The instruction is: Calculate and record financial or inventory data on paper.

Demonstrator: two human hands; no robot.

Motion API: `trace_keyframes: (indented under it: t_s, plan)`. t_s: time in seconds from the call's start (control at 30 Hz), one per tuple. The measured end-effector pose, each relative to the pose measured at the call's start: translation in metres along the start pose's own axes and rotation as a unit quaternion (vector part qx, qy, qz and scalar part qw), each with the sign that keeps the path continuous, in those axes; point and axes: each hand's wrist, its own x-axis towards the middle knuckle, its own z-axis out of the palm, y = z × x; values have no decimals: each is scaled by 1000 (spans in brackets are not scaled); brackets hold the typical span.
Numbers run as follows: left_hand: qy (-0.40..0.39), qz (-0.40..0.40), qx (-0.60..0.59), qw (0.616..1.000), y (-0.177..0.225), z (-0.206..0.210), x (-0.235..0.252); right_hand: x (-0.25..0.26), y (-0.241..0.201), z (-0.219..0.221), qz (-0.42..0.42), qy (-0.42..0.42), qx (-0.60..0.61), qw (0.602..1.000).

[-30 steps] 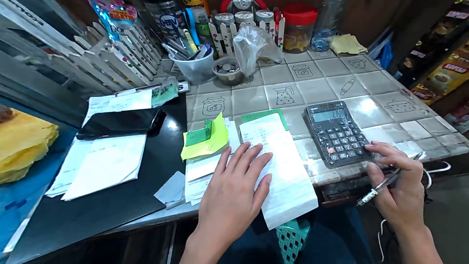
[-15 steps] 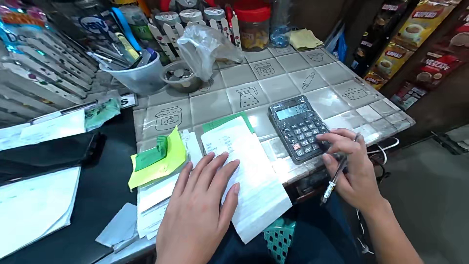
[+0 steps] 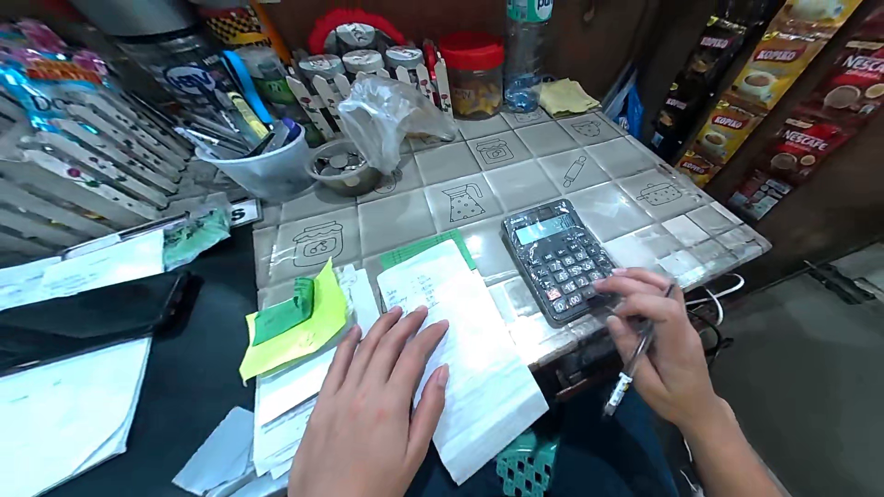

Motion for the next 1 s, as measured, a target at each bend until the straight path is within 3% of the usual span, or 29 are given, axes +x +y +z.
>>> trace_keyframes:
  t_s: [0.13, 0.3, 0.5, 0.6, 0.77, 1.0]
  plan:
    - [-6, 0, 1, 1000, 0, -1, 1, -4, 10, -4, 42, 42, -29, 998]
    - [-24, 0, -4, 1000, 1, -4, 2, -12, 13, -3, 66, 32, -47, 996]
    - [-28, -1, -11, 1000, 3, -7, 3, 3, -18, -9, 56, 52, 131, 988]
    - [-31, -4, -13, 999, 3, -7, 3, 8, -51, 6, 36, -31, 284, 958]
    - [-3, 4, -22, 1000, 1, -4, 0, 16, -76, 38, -20, -209, 373, 904]
    - [36, 12, -15, 999, 1, 1, -3, 35, -52, 29, 81, -207, 413, 883]
